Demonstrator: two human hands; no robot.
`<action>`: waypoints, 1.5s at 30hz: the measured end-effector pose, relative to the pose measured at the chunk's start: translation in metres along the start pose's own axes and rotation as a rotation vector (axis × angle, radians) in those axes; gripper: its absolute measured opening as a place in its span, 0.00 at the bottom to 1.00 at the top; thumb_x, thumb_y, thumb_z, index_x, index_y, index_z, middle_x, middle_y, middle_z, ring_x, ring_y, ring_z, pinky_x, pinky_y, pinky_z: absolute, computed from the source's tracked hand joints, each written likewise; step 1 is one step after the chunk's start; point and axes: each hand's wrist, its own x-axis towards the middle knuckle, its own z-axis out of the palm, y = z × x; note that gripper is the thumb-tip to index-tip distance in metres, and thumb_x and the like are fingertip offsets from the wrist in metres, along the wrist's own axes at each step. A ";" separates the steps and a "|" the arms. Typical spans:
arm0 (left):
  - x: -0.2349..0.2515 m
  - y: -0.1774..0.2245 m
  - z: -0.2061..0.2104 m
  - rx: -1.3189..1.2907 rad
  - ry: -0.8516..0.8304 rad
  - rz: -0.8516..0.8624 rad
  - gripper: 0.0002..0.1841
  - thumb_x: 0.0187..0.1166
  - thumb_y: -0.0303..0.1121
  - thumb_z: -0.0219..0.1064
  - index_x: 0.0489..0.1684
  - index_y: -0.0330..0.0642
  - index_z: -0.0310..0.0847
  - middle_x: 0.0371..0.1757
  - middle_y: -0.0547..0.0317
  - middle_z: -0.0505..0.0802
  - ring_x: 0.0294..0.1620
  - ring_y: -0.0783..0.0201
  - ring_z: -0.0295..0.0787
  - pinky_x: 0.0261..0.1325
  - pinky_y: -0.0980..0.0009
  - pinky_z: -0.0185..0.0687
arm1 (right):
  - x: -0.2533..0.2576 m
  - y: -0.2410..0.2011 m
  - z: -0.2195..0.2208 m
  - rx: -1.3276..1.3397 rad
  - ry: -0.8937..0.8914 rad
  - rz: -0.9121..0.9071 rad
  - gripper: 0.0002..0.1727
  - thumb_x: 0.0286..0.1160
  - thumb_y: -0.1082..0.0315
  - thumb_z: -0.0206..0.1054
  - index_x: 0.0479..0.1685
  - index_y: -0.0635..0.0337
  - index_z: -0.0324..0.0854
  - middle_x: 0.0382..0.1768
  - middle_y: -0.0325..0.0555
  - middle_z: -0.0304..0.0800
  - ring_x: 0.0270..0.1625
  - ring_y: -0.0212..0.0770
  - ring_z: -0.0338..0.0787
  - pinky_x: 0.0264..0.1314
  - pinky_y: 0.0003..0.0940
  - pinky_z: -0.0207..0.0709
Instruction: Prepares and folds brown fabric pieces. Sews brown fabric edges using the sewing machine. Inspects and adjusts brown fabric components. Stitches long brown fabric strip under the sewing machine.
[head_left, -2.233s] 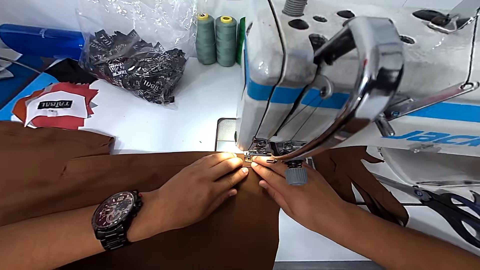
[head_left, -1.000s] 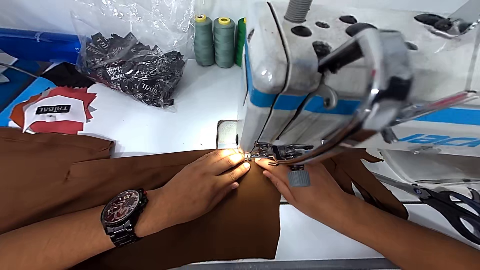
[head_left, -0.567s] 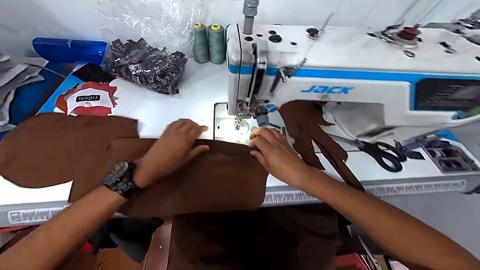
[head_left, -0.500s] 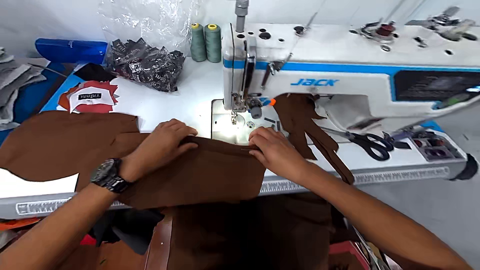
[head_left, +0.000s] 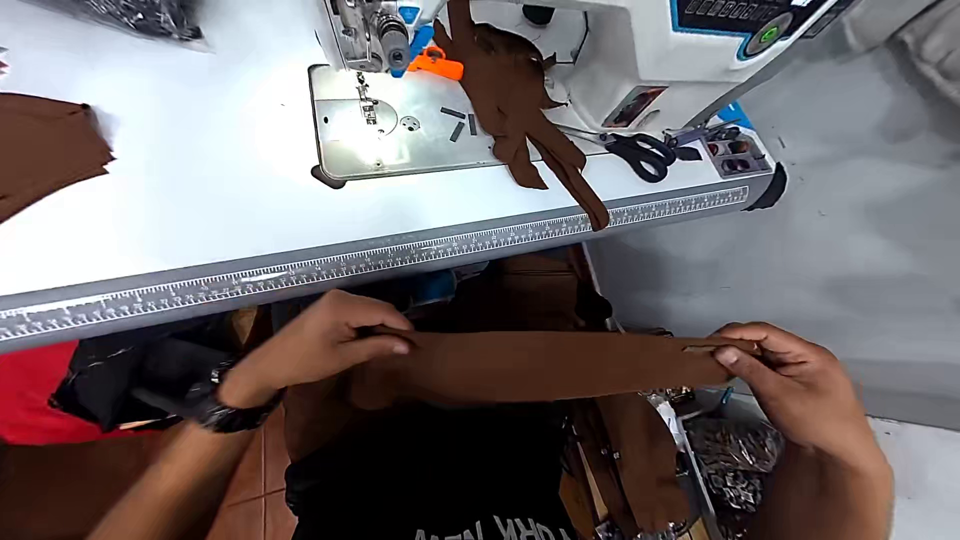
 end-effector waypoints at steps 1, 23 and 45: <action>0.002 -0.013 0.012 -0.041 0.024 -0.039 0.09 0.80 0.40 0.71 0.42 0.45 0.93 0.37 0.73 0.95 0.37 0.82 0.89 0.43 0.82 0.88 | 0.004 0.011 0.002 0.022 0.055 0.052 0.06 0.73 0.56 0.73 0.44 0.40 0.90 0.36 0.24 0.94 0.36 0.20 0.90 0.42 0.18 0.85; -0.148 -0.065 0.017 0.661 0.334 -0.585 0.06 0.75 0.28 0.74 0.44 0.37 0.90 0.49 0.45 0.92 0.55 0.45 0.89 0.62 0.43 0.83 | 0.097 -0.027 0.424 -0.185 -0.537 -0.461 0.20 0.72 0.67 0.77 0.64 0.54 0.87 0.70 0.53 0.83 0.72 0.57 0.83 0.72 0.58 0.78; -0.027 0.002 -0.225 1.083 0.136 -0.305 0.13 0.81 0.32 0.68 0.56 0.35 0.89 0.58 0.40 0.92 0.61 0.37 0.89 0.65 0.33 0.79 | 0.252 -0.095 0.244 -0.527 0.021 -0.523 0.16 0.79 0.65 0.72 0.63 0.57 0.87 0.50 0.47 0.93 0.51 0.49 0.93 0.54 0.53 0.87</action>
